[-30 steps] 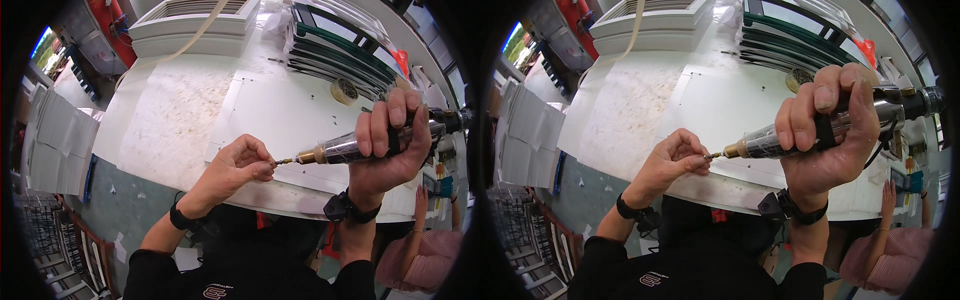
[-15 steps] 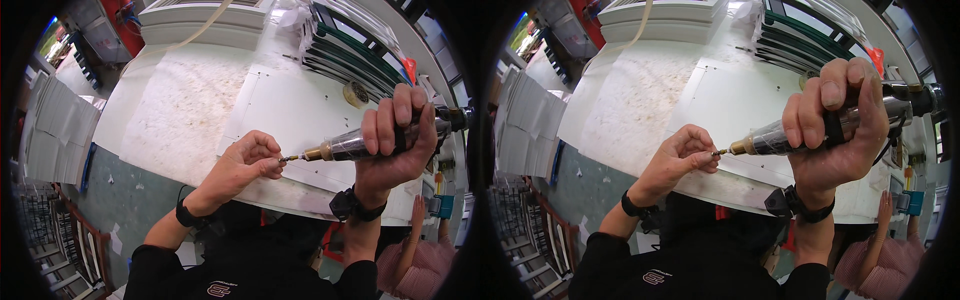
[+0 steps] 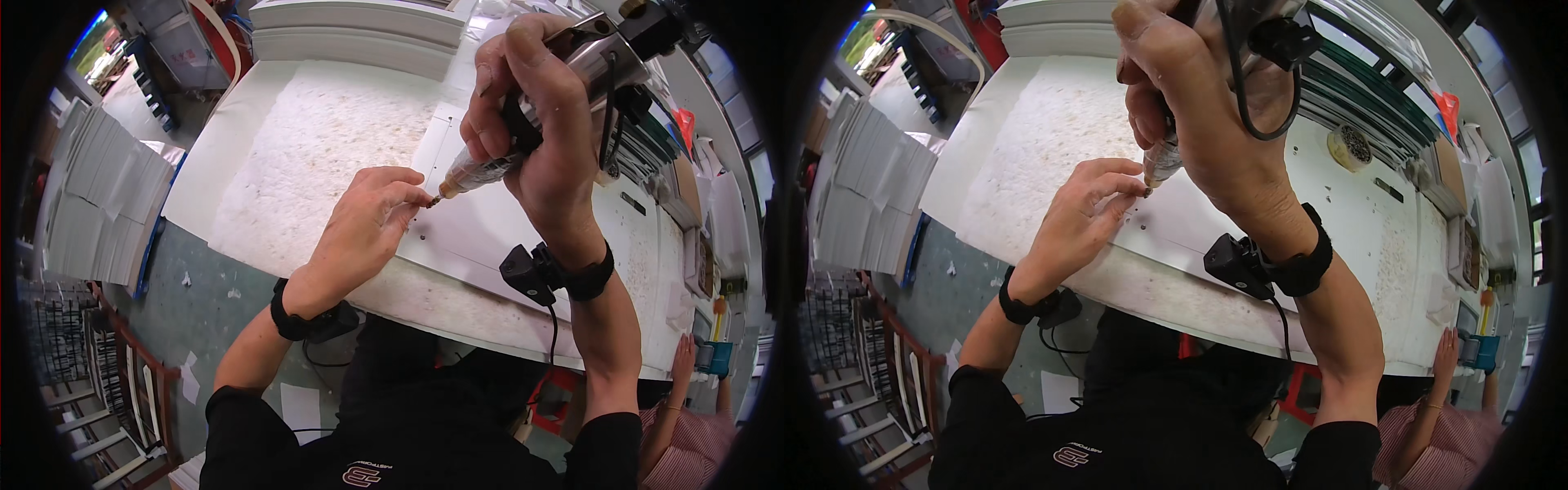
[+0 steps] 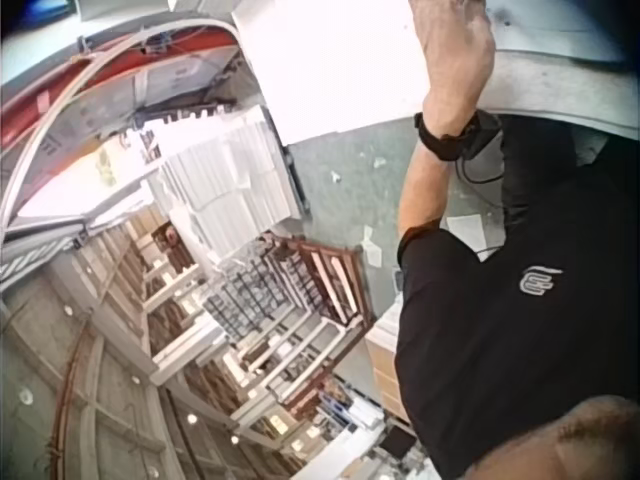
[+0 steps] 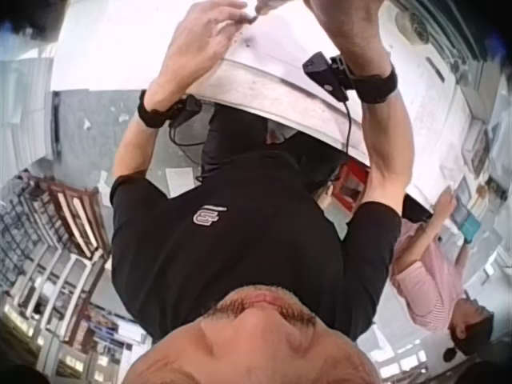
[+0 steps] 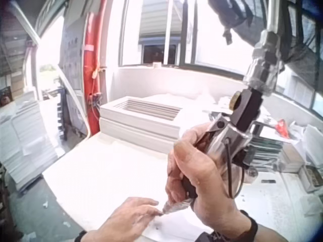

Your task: The person places a dark rectangular panel into a white frame on a workbench, then uses a pneumatic screwdriver to drive screws into the frame. The person handles multiple white panels and screws during the process.

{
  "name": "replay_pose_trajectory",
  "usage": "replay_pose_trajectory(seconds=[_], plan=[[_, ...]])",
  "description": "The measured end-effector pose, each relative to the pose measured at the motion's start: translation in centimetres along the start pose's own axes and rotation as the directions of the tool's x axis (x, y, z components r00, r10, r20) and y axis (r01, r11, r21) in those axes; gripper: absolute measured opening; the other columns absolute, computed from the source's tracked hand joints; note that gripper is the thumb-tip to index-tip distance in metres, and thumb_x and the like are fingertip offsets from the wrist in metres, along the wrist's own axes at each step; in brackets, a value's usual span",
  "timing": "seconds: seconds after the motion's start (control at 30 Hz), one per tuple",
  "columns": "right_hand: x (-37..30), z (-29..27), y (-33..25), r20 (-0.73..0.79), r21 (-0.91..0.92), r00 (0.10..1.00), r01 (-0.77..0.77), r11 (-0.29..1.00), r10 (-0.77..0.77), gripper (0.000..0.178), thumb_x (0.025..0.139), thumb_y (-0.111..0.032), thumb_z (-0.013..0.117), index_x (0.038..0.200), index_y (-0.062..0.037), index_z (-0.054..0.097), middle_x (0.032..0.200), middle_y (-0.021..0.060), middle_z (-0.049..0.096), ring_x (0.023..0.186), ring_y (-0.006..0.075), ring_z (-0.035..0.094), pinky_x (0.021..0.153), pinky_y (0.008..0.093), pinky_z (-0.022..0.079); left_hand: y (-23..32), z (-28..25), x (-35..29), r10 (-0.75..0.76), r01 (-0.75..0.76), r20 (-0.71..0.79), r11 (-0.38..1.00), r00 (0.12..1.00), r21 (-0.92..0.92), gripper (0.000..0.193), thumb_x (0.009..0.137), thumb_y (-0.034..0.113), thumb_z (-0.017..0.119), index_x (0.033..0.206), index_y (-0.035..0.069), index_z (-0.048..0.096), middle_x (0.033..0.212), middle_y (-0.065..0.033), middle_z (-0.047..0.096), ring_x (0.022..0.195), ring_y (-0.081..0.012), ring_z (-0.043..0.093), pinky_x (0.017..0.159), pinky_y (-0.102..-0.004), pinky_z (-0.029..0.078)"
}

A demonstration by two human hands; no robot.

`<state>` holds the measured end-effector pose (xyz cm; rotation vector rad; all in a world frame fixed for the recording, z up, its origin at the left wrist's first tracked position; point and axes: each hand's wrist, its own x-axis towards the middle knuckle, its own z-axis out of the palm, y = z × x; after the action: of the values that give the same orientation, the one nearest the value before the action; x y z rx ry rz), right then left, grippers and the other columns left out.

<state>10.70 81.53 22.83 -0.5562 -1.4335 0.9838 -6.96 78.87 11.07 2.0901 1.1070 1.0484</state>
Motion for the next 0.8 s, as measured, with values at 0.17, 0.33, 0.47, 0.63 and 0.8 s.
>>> replay_pose_trajectory(seconds=[0.17, 0.33, 0.47, 0.63, 0.8], plan=[[-0.1, 0.6, 0.8, 0.023, 0.002, 0.999, -0.042, 0.999, 0.042, 0.031, 0.102, -0.034, 0.056, 0.088, -0.0066, 0.05, 0.068, 0.0027, 0.051, 0.043, 0.009, 0.044, 0.046, 0.0271, 0.042, -0.7, 0.1, -0.7, -0.021, 0.021, 0.011, 1.0, 1.0, 0.021, 0.015, 0.092, -0.001, 0.066, 0.105, 0.001, 0.072, 0.127, -0.0119, 0.066, 0.122, -0.0315, 0.057, 0.1, -0.0396, 0.05], [-0.6, 1.5, 0.9, 0.008, 0.017, 0.999, -0.054, 0.998, 0.054, 0.03, 0.101, -0.033, 0.058, 0.087, -0.007, 0.05, 0.072, 0.0029, 0.053, 0.044, 0.0086, 0.045, 0.046, 0.027, 0.043, -1.0, 0.2, -1.6, -0.047, 0.047, 0.015, 0.999, 0.999, -0.003, 0.014, 0.092, 0.0, 0.065, 0.105, -0.001, 0.072, 0.126, -0.012, 0.066, 0.121, -0.0317, 0.057, 0.1, -0.0395, 0.05], [-0.6, 1.4, 1.3, 0.044, 0.007, 0.997, -0.06, 0.998, 0.06, 0.031, 0.101, -0.033, 0.058, 0.088, -0.0067, 0.049, 0.075, 0.0038, 0.054, 0.045, 0.0087, 0.046, 0.046, 0.0271, 0.043, -1.2, 0.2, -1.8, -0.047, 0.048, 0.011, 0.998, 0.999, -0.037, 0.016, 0.093, -0.001, 0.065, 0.107, -0.001, 0.072, 0.126, -0.0121, 0.066, 0.12, -0.0319, 0.057, 0.1, -0.0392, 0.049], [-0.7, 1.8, 1.4, 0.04, 0.01, 0.996, -0.075, 0.997, 0.075, 0.028, 0.102, -0.032, 0.057, 0.092, -0.0066, 0.049, 0.077, 0.0053, 0.055, 0.045, 0.0089, 0.045, 0.045, 0.0275, 0.043, -1.5, 0.1, -1.9, -0.019, 0.019, 0.005, 1.0, 1.0, -0.022, 0.021, 0.092, -0.003, 0.061, 0.112, -0.001, 0.069, 0.126, -0.0134, 0.066, 0.12, -0.0317, 0.058, 0.101, -0.0393, 0.049], [-1.0, 2.4, 1.6, 0.065, -0.001, 0.991, -0.118, 0.993, 0.117, 0.026, 0.101, -0.031, 0.059, 0.096, -0.0067, 0.05, 0.076, 0.0074, 0.057, 0.045, 0.0088, 0.044, 0.045, 0.0267, 0.043, -1.1, 0.1, -2.0, -0.073, 0.071, -0.022, 0.994, 0.997, -0.079, 0.035, 0.091, -0.006, 0.054, 0.124, 0.002, 0.063, 0.122, -0.0155, 0.065, 0.116, -0.0333, 0.059, 0.101, -0.0419, 0.048]])
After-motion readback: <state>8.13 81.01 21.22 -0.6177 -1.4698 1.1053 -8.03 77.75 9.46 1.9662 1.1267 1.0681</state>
